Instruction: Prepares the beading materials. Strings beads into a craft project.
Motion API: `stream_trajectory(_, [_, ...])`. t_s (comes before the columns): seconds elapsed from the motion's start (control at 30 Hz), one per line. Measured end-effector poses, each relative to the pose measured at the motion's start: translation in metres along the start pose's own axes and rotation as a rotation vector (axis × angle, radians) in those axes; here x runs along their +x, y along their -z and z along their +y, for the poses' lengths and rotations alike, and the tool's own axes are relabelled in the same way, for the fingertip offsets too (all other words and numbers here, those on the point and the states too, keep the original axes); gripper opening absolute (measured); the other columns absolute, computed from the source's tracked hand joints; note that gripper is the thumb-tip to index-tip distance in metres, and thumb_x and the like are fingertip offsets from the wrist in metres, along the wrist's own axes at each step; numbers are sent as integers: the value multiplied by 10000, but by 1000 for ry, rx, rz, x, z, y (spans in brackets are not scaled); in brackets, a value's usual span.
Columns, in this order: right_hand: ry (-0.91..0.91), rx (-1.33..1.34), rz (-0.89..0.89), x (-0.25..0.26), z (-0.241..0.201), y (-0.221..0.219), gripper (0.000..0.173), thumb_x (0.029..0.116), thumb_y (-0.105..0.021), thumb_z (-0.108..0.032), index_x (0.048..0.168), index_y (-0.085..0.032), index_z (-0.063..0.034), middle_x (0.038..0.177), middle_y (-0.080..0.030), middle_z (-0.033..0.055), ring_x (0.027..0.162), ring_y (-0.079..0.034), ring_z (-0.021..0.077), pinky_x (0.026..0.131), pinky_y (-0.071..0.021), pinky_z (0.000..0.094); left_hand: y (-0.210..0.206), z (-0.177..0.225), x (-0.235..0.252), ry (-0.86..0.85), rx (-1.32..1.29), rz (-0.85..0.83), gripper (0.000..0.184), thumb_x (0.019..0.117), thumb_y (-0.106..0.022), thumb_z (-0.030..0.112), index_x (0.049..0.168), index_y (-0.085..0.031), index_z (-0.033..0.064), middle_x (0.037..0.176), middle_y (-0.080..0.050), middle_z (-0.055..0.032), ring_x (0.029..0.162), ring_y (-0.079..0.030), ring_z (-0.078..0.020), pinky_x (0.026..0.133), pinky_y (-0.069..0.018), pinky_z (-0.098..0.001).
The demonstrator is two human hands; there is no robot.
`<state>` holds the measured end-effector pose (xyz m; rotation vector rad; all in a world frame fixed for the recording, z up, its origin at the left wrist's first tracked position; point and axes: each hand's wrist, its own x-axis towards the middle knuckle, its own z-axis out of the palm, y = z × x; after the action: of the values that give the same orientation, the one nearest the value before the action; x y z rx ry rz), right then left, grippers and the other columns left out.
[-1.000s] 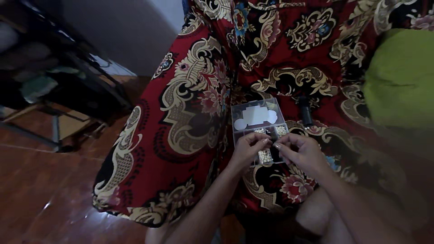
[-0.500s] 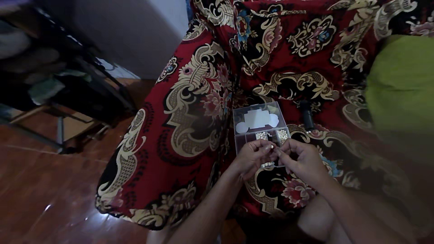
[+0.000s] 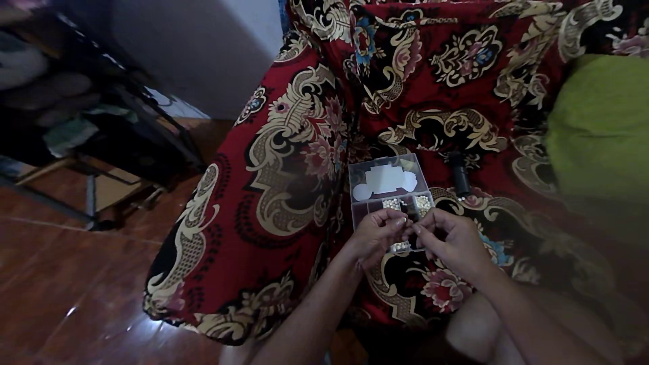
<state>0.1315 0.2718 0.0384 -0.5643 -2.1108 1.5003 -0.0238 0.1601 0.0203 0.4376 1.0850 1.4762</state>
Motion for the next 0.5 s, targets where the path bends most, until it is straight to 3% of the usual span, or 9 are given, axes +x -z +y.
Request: stream_trajectory(0.5, [27,51,-25,-1,2,-2,82,929,-654,-137,898,-681,-66,708,-696,-49,512,-603,-11,475,-525,156,7,-4,2,-6,4,-74,186,1009,-497,8,985,-648,114,906,-719,26,831,-702,-92,832,-589,-289])
